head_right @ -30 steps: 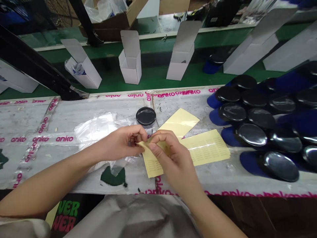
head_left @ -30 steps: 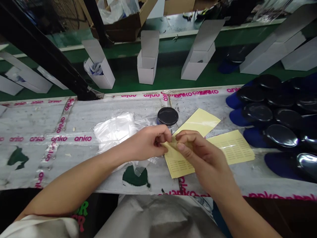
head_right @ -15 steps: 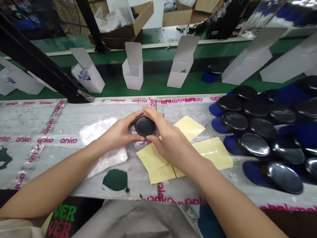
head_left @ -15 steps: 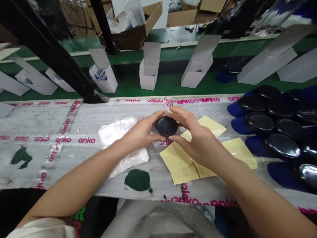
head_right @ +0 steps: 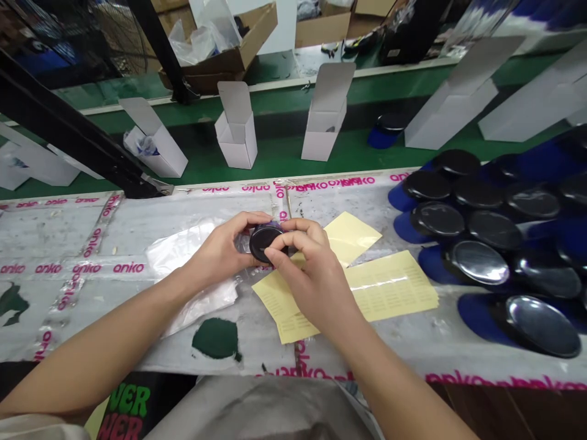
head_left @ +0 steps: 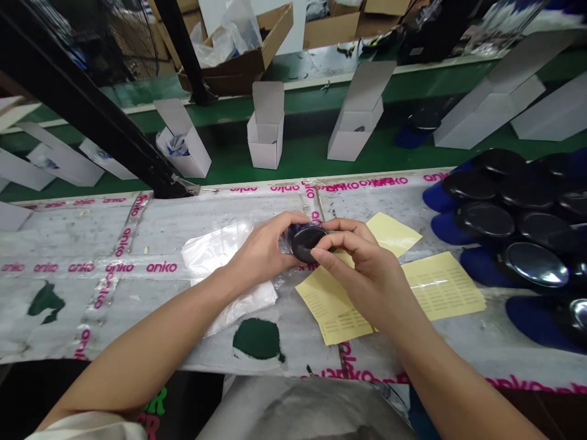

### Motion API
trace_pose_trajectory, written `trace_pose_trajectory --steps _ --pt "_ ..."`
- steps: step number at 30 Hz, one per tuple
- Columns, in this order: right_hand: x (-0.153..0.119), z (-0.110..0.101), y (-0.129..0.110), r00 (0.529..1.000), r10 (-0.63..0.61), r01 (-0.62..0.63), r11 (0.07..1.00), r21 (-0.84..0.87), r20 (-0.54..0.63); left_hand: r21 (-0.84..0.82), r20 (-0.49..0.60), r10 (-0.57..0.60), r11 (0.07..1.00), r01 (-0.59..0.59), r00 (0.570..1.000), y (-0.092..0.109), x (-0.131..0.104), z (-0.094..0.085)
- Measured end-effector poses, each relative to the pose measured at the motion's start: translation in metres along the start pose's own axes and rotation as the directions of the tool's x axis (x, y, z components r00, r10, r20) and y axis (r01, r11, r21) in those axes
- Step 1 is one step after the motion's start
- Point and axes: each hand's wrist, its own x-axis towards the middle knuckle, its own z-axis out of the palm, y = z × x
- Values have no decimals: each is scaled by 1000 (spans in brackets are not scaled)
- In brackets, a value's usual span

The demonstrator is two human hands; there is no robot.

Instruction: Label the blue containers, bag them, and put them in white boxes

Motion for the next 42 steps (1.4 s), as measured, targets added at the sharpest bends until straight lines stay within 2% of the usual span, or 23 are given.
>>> trace_pose_trajectory --steps 5,15,19,21,23,25,27,29,31,33,34,36,38,40,42 --pt "-1 1 1 999 -32 29 998 -59 -42 3 -4 -9 1000 9 1000 1 0 1" --pt "-3 14 8 974 -171 150 978 -142 -150 52 3 33 998 -33 999 1 -1 2" --pt "2 9 11 981 -113 107 993 -45 -158 100 27 85 991 -87 996 2 -2 0" --pt "6 5 10 986 -146 139 986 -90 -79 129 84 121 983 -131 989 4 -2 -9" --pt "10 3 8 967 -248 256 944 -206 64 145 140 136 977 -156 981 9 -2 -25" --pt "14 3 7 936 -314 350 887 -301 161 169 109 126 975 -143 986 15 -2 -46" --pt "20 5 4 935 -313 353 849 -392 165 280 -6 77 957 -72 997 19 -2 -66" --pt "27 6 1 953 -256 302 823 -481 160 432 -111 -22 899 68 994 18 -2 -80" --pt "33 5 -2 963 -191 265 797 -543 190 526 -111 -159 828 193 981 12 -1 -85" --pt "37 4 -4 964 -156 256 779 -573 217 563 -70 -242 791 239 968 4 1 -85" --pt "38 3 -5 963 -155 258 771 -582 221 571 -51 -242 789 227 969 1 2 -84" --pt "39 3 -5 957 -184 285 755 -590 226 556 -18 -179 816 159 984 -3 4 -79" --pt "38 3 -4 943 -236 331 744 -581 235 473 20 -111 876 89 994 -5 5 -73" --pt "37 4 -4 932 -270 361 738 -571 240 395 -1 -83 915 77 997 -8 6 -64" --pt "37 5 -5 938 -250 345 744 -572 241 394 -51 -82 914 95 995 -11 8 -55"
